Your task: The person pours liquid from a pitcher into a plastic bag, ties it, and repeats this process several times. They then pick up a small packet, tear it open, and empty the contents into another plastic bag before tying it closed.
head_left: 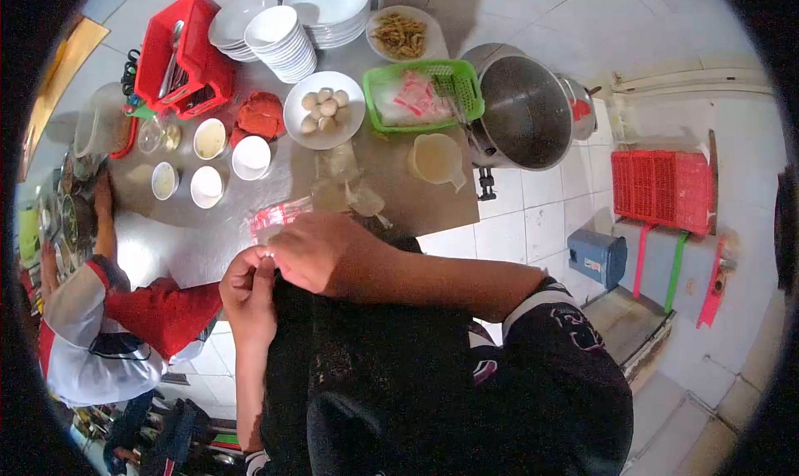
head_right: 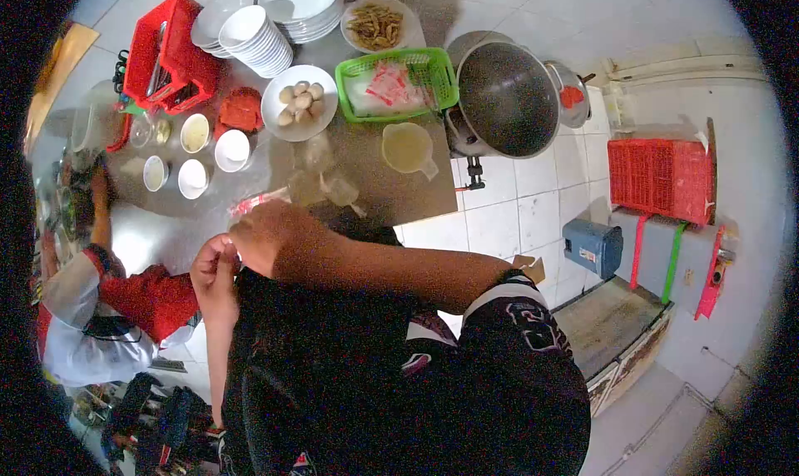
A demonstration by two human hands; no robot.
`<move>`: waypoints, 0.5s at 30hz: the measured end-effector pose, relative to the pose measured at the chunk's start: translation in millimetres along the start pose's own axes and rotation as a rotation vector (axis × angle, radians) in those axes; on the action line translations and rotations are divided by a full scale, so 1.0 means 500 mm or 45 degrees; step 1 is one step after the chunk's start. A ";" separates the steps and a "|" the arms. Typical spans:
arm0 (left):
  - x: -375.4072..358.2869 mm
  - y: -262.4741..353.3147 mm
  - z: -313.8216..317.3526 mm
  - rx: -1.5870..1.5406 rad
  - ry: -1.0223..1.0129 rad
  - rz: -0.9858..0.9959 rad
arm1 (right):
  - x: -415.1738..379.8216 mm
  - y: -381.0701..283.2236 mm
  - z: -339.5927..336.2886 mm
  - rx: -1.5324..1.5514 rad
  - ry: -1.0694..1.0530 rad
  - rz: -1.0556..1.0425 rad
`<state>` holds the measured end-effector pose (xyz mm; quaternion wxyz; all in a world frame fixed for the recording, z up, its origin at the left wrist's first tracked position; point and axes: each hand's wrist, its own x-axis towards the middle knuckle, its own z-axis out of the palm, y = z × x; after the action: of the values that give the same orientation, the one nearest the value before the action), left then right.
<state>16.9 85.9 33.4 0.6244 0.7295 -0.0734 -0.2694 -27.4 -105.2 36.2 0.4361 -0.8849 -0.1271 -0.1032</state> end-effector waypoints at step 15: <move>0.016 -0.016 -0.007 0.435 0.108 0.316 | 0.017 0.034 0.053 -0.004 0.099 -0.141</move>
<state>23.5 87.2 24.0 0.5227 0.8208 -0.1809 -0.1430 -12.0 -92.8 10.0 0.4329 -0.8725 -0.1587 -0.1617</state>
